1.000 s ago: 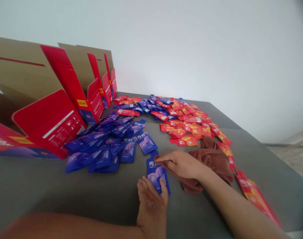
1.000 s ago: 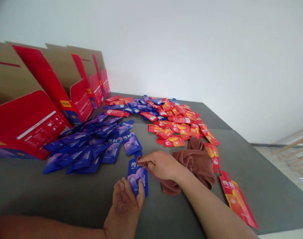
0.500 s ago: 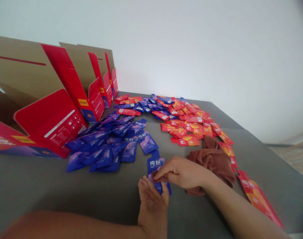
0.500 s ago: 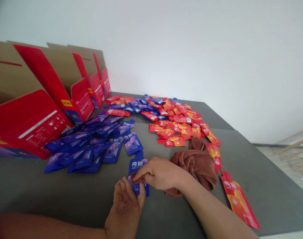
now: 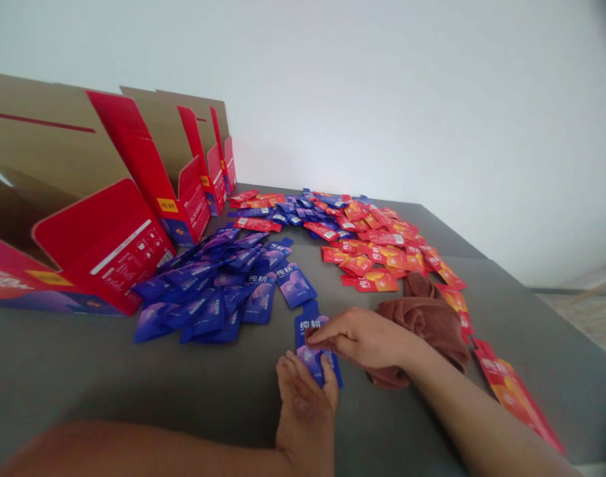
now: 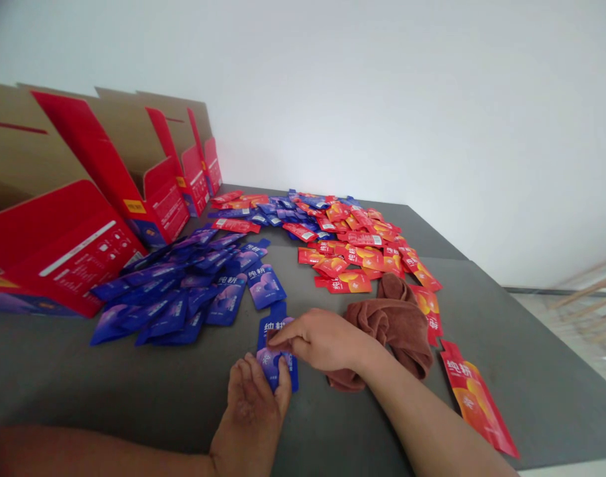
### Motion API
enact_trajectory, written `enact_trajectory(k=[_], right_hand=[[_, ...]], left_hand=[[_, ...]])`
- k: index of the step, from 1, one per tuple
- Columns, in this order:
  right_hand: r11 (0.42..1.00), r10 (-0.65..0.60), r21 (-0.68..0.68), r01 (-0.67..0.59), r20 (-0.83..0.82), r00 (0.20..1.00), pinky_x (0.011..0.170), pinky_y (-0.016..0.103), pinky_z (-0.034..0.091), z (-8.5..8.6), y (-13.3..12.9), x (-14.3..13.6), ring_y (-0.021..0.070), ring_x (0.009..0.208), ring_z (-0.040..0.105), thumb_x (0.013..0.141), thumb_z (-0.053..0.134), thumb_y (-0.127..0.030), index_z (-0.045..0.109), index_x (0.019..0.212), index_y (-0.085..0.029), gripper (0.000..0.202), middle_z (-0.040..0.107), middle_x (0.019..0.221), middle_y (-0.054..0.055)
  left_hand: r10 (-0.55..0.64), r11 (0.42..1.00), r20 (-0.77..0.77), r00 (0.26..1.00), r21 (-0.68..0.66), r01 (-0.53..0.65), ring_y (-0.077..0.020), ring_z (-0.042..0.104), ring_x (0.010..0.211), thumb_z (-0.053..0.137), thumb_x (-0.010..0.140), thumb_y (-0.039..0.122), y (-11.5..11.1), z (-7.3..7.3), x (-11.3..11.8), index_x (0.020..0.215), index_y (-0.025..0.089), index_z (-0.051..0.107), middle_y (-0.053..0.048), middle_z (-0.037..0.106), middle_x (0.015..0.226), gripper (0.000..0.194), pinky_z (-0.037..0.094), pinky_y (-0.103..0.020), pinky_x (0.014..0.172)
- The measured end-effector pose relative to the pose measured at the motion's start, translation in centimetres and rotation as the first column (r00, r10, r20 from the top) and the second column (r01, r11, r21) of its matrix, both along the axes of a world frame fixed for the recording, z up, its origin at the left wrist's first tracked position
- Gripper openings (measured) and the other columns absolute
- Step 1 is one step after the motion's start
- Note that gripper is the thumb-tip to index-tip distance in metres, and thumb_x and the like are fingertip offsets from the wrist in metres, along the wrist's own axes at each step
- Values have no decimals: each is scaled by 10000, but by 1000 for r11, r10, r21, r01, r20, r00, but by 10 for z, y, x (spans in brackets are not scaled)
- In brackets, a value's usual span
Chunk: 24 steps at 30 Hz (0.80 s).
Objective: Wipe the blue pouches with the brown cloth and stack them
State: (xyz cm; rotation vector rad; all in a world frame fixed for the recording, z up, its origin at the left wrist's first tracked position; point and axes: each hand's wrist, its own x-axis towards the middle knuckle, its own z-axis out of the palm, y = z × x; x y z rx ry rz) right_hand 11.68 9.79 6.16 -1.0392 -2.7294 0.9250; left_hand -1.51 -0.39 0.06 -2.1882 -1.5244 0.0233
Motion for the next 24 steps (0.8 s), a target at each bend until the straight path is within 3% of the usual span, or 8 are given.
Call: enact_trajectory(k=[3,5,11,15,18,24], right_hand=[[993,94,-69,-96,-29,995,816,201,435,2,-5,-2,131,957,624,805,425,-103,648,1110,-263,410,671,1074,-34],[993,89,-77,-91,-35,995,816,197,437,2,-5,-3,128,956,625,802,424,-100,654,1097,-265,410,671,1073,-38],[975,-192,132,181,75,979,858,276,447,-3,6,1,179,1004,611,826,395,-148,614,1158,-292,423,642,1135,-19],[963,-235,160,218,94,968,878,282,439,-4,10,4,187,1015,605,824,408,-149,597,1184,-284,429,634,1151,-2],[975,-190,127,180,69,979,863,269,440,-2,6,3,183,1005,609,823,416,-147,600,1182,-283,426,640,1139,-4],[996,71,-57,-71,-15,997,828,209,441,2,-5,-3,139,975,620,818,429,-124,635,1129,-284,405,659,1099,-42]], left_hand=[[2,1000,-6,1000,-23,-2,-286,637,929,487,760,100,-1,-4,-1,1032,202,657,-199,687,999,336,519,-470,814],[5,999,-16,1000,-37,-5,-273,632,950,467,769,92,-3,-7,-2,1064,218,638,-180,684,1027,364,511,-469,832],[2,1000,-84,996,-3,-2,-256,647,913,482,709,-1,-1,-5,-2,1120,203,598,-169,700,992,473,527,-454,805],[10,1000,-124,992,17,-8,-259,655,888,486,704,2,0,-2,-1,1099,206,613,-172,704,973,461,533,-447,790],[-7,1000,-158,987,29,12,-268,653,894,494,708,12,-2,-6,-2,1131,197,590,-183,698,985,472,527,-462,796],[-9,999,-98,995,-50,4,-268,621,980,455,777,83,-4,-12,-4,1149,210,578,-174,673,1066,412,493,-483,860]])
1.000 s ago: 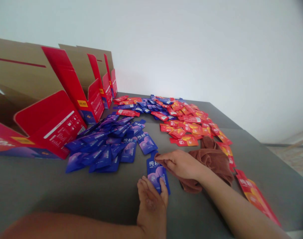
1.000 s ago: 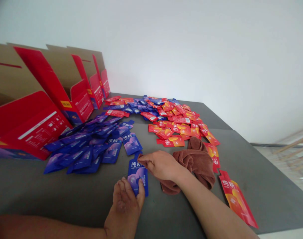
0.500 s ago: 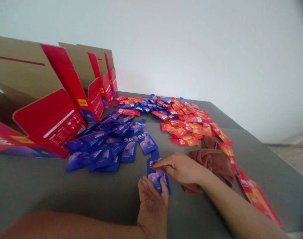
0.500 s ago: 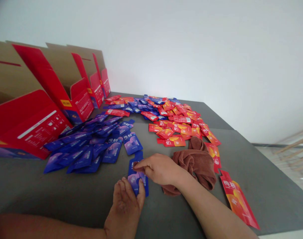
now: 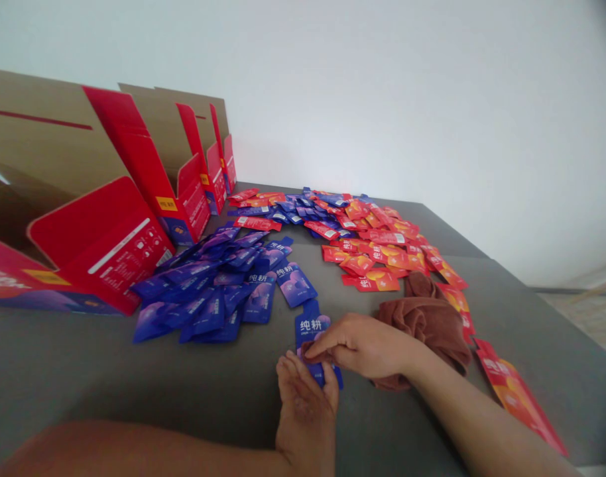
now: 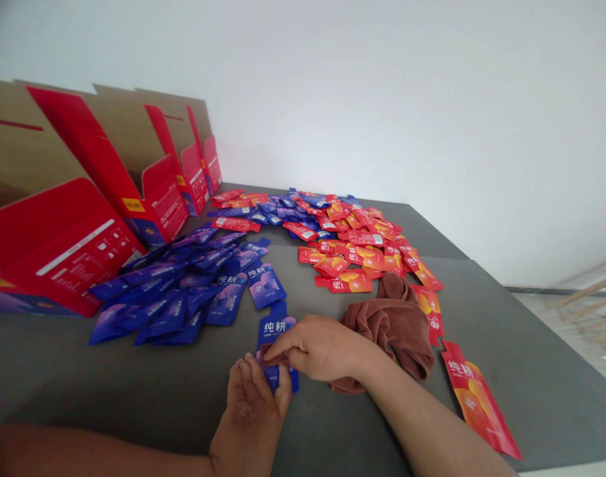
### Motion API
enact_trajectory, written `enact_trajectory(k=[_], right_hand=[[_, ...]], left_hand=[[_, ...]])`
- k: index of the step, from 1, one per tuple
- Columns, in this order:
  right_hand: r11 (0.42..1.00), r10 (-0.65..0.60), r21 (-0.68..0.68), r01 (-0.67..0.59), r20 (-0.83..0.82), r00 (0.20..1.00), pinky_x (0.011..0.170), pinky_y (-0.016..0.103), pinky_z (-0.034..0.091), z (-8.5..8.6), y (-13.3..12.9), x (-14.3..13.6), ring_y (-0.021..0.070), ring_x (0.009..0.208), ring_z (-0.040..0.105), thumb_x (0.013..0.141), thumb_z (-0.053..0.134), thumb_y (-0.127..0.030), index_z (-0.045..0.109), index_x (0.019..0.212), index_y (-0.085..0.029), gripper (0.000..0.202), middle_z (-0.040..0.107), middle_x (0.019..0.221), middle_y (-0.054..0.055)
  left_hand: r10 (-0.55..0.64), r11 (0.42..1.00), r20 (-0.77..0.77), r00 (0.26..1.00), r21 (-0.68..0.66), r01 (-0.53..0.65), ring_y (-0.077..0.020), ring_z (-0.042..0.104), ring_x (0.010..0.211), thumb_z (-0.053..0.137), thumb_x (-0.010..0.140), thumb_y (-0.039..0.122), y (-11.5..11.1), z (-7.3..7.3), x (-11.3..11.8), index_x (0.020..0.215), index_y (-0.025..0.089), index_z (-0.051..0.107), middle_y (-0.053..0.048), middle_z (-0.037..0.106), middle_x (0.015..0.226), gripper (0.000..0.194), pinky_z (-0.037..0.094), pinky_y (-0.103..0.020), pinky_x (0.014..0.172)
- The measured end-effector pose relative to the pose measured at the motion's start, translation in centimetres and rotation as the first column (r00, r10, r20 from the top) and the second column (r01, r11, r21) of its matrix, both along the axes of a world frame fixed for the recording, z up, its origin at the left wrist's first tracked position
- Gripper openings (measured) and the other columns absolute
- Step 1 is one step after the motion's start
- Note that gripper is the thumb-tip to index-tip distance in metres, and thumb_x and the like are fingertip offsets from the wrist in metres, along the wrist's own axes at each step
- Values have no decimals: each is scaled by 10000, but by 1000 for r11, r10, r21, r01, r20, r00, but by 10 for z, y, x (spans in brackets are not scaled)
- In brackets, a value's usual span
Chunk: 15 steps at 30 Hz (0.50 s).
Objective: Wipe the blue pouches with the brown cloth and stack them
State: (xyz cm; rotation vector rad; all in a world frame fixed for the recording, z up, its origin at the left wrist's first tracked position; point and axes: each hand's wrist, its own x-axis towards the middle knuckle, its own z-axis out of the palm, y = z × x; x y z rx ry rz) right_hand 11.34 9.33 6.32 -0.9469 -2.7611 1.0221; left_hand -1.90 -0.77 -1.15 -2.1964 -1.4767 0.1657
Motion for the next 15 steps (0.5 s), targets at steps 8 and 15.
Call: enact_trajectory(k=[8,15], right_hand=[[950,-277,164,266,46,960,880,280,449,-8,17,8,176,1019,605,819,391,-134,620,1153,-273,428,640,1138,-13],[958,-247,157,240,24,969,883,274,450,-9,18,12,171,1013,609,812,404,-133,614,1162,-277,433,639,1138,-20]], left_hand=[[-6,998,-25,1000,68,8,-273,651,899,478,700,-10,2,9,2,1111,190,607,-202,696,976,474,528,-455,795],[-3,997,88,996,82,-4,-292,652,886,479,699,-13,3,11,3,1065,169,638,-226,691,959,439,533,-464,779]])
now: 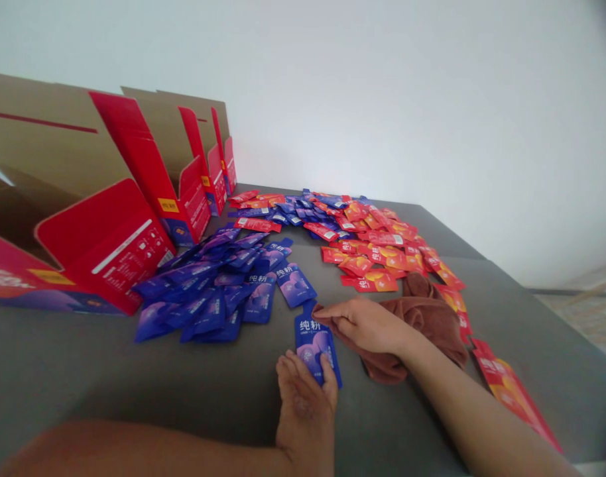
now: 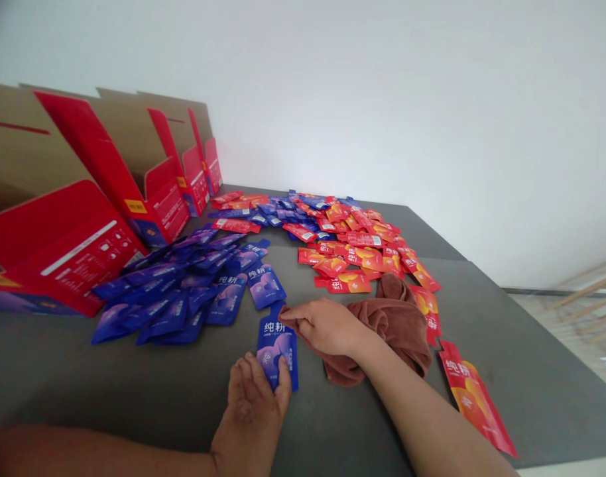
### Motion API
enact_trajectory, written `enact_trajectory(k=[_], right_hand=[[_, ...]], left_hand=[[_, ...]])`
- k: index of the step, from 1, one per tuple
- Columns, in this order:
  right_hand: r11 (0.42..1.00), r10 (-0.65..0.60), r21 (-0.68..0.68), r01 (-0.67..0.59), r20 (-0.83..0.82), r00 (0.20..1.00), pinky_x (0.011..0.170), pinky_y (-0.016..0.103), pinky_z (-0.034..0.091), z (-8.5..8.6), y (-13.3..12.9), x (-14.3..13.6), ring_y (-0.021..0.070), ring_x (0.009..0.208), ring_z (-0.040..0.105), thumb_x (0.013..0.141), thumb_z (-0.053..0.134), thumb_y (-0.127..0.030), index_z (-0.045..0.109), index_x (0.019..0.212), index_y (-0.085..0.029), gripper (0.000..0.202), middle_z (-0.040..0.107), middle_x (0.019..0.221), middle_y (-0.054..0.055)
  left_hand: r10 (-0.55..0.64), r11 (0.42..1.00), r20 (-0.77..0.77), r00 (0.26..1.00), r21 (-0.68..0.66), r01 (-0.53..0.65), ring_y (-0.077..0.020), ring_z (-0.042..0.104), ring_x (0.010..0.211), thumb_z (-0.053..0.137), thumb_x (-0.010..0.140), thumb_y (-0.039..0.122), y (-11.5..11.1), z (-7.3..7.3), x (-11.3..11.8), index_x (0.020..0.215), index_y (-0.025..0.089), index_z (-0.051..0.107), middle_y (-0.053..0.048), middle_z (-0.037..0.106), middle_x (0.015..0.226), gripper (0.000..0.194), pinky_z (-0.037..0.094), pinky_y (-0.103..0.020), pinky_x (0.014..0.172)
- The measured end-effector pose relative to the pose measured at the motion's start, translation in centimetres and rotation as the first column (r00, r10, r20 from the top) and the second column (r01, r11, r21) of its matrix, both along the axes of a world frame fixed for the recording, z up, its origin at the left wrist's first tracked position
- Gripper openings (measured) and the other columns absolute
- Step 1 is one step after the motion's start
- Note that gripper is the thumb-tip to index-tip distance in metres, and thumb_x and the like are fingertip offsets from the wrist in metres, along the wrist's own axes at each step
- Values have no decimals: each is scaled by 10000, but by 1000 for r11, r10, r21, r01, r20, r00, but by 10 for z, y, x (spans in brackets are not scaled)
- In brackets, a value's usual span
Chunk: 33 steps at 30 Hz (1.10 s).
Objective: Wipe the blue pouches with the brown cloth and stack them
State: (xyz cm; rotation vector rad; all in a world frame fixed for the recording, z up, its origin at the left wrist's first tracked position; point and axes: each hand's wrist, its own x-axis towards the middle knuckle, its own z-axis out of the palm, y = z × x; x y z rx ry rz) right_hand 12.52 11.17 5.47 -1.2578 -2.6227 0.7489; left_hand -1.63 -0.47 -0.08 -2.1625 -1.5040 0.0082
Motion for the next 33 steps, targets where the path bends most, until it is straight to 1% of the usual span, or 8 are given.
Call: enact_trajectory(k=[8,11,15,17,21,28,30,33], right_hand=[[956,242,-146,-256,-107,964,852,201,436,10,-15,-7,125,993,613,798,423,-90,660,1086,-265,412,667,1083,-36],[966,211,-136,-221,-84,974,843,208,442,7,-12,-7,129,978,619,797,419,-96,661,1083,-273,415,671,1072,-38],[1000,10,-3,-9,20,1000,854,264,449,2,-4,-4,167,992,616,809,399,-132,631,1135,-291,430,658,1103,-24],[999,-40,31,38,50,998,852,274,450,1,-1,-2,174,984,620,814,392,-138,627,1139,-292,430,656,1108,-20],[1000,3,11,-4,40,999,834,257,446,4,-3,-2,169,970,623,808,399,-132,643,1114,-275,417,666,1087,-17],[960,258,-107,-258,-14,966,807,206,427,15,-24,-13,138,958,620,792,436,-109,662,1073,-279,399,678,1055,-41],[958,265,-108,-264,-10,964,810,206,426,15,-24,-14,134,958,620,797,435,-115,660,1075,-285,397,674,1065,-48],[987,158,-52,-155,41,987,814,230,433,11,-19,-13,151,973,617,825,408,-152,645,1104,-294,393,663,1093,-38]], left_hand=[[11,999,11,1000,-49,-11,-258,643,923,451,779,88,-1,-4,0,1095,194,617,-167,700,993,373,520,-466,816],[-1,999,-33,999,-42,0,-252,641,930,455,764,61,-1,-6,-2,1123,198,597,-161,698,1008,409,516,-466,826],[0,1000,-120,993,-12,-2,-263,653,889,503,700,22,-1,-2,-1,1111,198,605,-176,703,975,459,533,-453,785],[5,1000,-125,992,-8,-6,-268,653,887,514,696,35,0,-1,0,1102,201,613,-183,701,973,450,534,-453,780],[22,1000,-93,995,-15,-23,-270,650,891,518,730,103,1,0,1,1090,216,623,-186,698,974,392,531,-448,785],[15,999,-75,997,-51,-19,-307,636,908,563,740,247,1,2,1,1028,233,662,-220,683,979,305,515,-457,803],[9,998,-81,997,-62,-14,-310,635,909,572,734,257,1,4,1,1024,240,665,-221,682,982,305,514,-455,803],[14,999,-97,995,-43,-18,-298,642,896,560,739,238,1,4,1,1059,234,646,-218,688,968,332,519,-444,796]])
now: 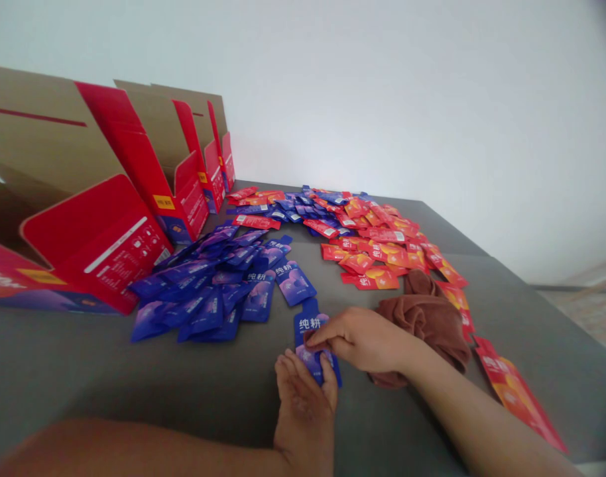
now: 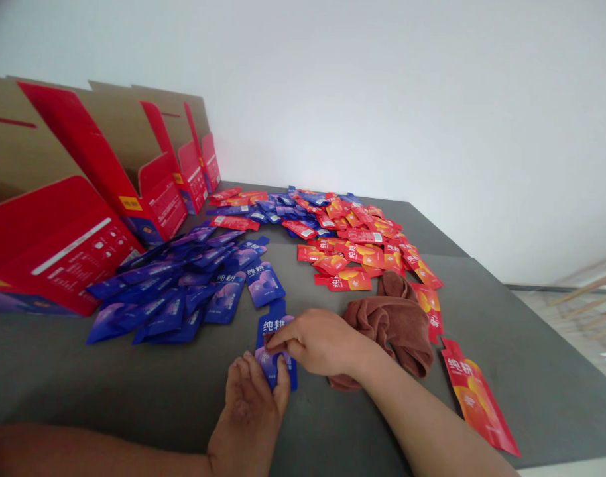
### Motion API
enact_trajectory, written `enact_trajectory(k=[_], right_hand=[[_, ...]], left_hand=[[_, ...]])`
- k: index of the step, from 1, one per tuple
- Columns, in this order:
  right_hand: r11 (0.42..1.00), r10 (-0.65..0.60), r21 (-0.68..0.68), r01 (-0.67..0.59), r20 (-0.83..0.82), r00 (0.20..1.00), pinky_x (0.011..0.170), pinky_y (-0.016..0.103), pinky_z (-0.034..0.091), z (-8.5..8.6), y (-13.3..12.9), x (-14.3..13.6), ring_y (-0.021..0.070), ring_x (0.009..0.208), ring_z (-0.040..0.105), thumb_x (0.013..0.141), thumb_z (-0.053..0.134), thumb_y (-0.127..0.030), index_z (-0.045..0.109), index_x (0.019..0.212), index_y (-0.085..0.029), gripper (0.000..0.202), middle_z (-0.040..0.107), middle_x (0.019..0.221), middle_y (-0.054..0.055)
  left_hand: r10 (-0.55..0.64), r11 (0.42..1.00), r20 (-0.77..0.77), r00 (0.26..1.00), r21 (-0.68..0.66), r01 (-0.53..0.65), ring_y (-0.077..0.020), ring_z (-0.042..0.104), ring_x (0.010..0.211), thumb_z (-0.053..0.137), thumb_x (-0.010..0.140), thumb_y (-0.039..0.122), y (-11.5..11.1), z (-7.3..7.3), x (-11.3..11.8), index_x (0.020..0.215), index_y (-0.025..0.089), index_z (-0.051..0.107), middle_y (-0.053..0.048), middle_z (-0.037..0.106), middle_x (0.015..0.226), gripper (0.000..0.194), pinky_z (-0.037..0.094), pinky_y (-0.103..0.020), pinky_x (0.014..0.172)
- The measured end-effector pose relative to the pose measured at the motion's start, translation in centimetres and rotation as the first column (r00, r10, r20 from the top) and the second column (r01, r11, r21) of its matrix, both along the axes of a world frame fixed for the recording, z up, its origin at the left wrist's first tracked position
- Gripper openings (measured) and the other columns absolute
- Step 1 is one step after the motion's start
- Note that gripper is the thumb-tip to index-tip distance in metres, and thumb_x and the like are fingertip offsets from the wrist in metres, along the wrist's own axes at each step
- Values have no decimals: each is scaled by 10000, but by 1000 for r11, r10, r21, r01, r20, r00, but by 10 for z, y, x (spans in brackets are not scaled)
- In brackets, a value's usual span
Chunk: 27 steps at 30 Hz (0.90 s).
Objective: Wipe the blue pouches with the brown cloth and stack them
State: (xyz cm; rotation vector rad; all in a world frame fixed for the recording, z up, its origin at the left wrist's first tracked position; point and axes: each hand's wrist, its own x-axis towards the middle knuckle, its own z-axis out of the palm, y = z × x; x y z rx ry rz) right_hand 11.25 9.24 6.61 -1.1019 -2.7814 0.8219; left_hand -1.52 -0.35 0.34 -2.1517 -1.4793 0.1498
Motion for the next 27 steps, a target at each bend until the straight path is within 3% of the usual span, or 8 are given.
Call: enact_trajectory(k=[4,8,11,17,19,23,27], right_hand=[[976,-188,127,177,88,978,796,274,446,-4,10,5,180,943,628,835,387,-182,633,1123,-302,397,667,1083,-18],[968,-219,149,203,102,970,788,272,447,-5,12,6,184,946,628,841,387,-186,634,1120,-298,389,665,1089,-10],[979,-173,120,163,71,982,785,267,444,-4,8,5,183,939,630,836,403,-177,629,1132,-287,388,667,1085,0],[995,80,-51,-82,-37,996,824,219,430,0,-3,-1,144,978,614,828,421,-139,633,1126,-290,396,661,1097,-35],[993,92,-71,-95,-43,995,828,213,430,0,-4,-2,139,983,613,825,420,-137,640,1113,-288,393,661,1096,-45],[998,-64,13,64,12,998,847,246,433,-2,2,-1,158,1002,607,824,400,-144,625,1133,-305,415,645,1128,-45],[967,-236,121,224,88,968,856,267,430,-4,10,3,178,1011,603,831,397,-162,606,1166,-301,418,643,1135,-12]], left_hand=[[-4,999,-8,1000,44,5,-285,649,882,539,745,210,-1,-1,0,1073,223,638,-221,693,950,343,525,-427,785],[2,999,11,1000,39,-2,-279,649,886,526,752,192,-2,-1,0,1073,213,636,-205,698,955,339,526,-444,785],[0,1000,28,1000,21,0,-278,647,891,523,756,186,-1,-1,0,1077,209,633,-199,697,965,341,526,-455,783],[-8,1000,59,998,17,7,-298,642,899,519,762,231,0,-1,1,1025,205,663,-224,687,964,301,523,-453,789],[-13,1000,62,998,20,11,-299,643,893,517,761,236,0,-2,1,1016,206,668,-227,687,962,297,522,-454,789],[-17,998,45,999,53,15,-296,651,872,517,748,199,-1,-3,1,1044,186,653,-238,688,942,326,527,-452,778],[-8,999,2,1000,44,8,-284,651,879,516,722,113,-2,-4,0,1073,195,635,-219,692,956,379,529,-452,778]])
